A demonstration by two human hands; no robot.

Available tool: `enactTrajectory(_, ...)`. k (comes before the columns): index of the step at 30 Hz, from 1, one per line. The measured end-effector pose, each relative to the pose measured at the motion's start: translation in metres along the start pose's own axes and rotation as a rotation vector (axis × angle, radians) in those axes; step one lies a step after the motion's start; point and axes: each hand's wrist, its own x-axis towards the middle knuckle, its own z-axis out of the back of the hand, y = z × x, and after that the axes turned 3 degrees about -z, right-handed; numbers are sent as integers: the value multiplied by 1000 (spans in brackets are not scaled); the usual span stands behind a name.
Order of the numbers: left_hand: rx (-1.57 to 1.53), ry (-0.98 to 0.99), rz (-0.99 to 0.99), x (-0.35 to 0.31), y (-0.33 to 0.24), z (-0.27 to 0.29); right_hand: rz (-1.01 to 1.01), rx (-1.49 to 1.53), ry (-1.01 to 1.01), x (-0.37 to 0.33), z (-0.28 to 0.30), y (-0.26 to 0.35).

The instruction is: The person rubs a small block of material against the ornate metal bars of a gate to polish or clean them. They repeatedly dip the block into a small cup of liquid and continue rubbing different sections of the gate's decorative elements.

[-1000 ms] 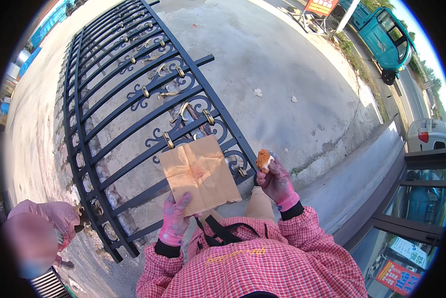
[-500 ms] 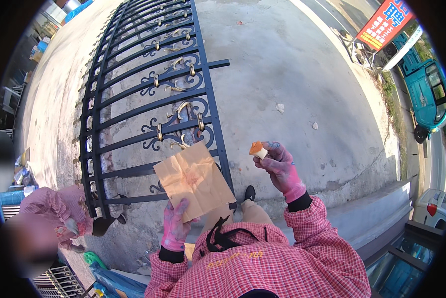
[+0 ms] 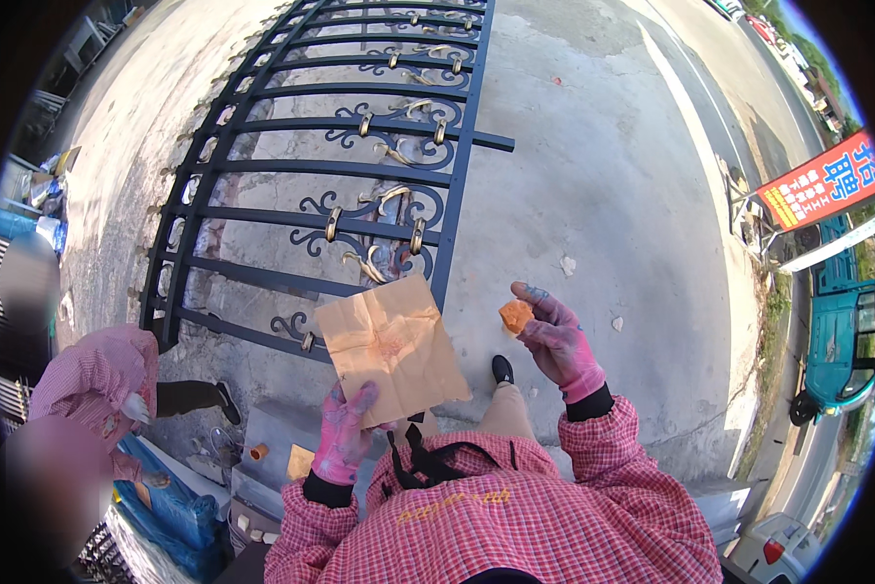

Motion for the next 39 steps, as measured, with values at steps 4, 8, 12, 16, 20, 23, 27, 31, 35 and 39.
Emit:
enactTrajectory(4, -106, -97, -74, -12, 31, -39, -147, 190, 181, 15, 23, 22)
enactTrajectory(8, -163, -231, -128, -29, 53, -73, -247, 411, 346, 26, 34, 37)
enactTrajectory(12, -211, -276, -185, -46, 64, -95, -458, 669, 444, 39, 42, 46)
enactTrajectory(16, -232, -342, -203, -55, 61, -106, -531, 479, 347, 47, 32, 53)
enactTrajectory(20, -293, -284, -241, -49, 69, -100, -361, 204, 408, 48, 9, 56)
enactTrajectory(23, -294, -227, -272, -43, 66, -99, -318, -21, 408, 54, 4, 72)
enactTrajectory(27, -316, -266, -297, -39, 64, -104, -199, -248, 426, 63, -19, 83)
enactTrajectory(31, -292, -354, -386, -23, 72, -106, -9, -626, 600, 97, -34, 83)
enactTrajectory(35, -165, -467, -437, -3, 80, -117, 145, -928, 796, 129, -60, 79)
enactTrajectory(39, -292, -522, -333, 1, 51, -150, 548, -1170, 1184, 169, -82, 81)
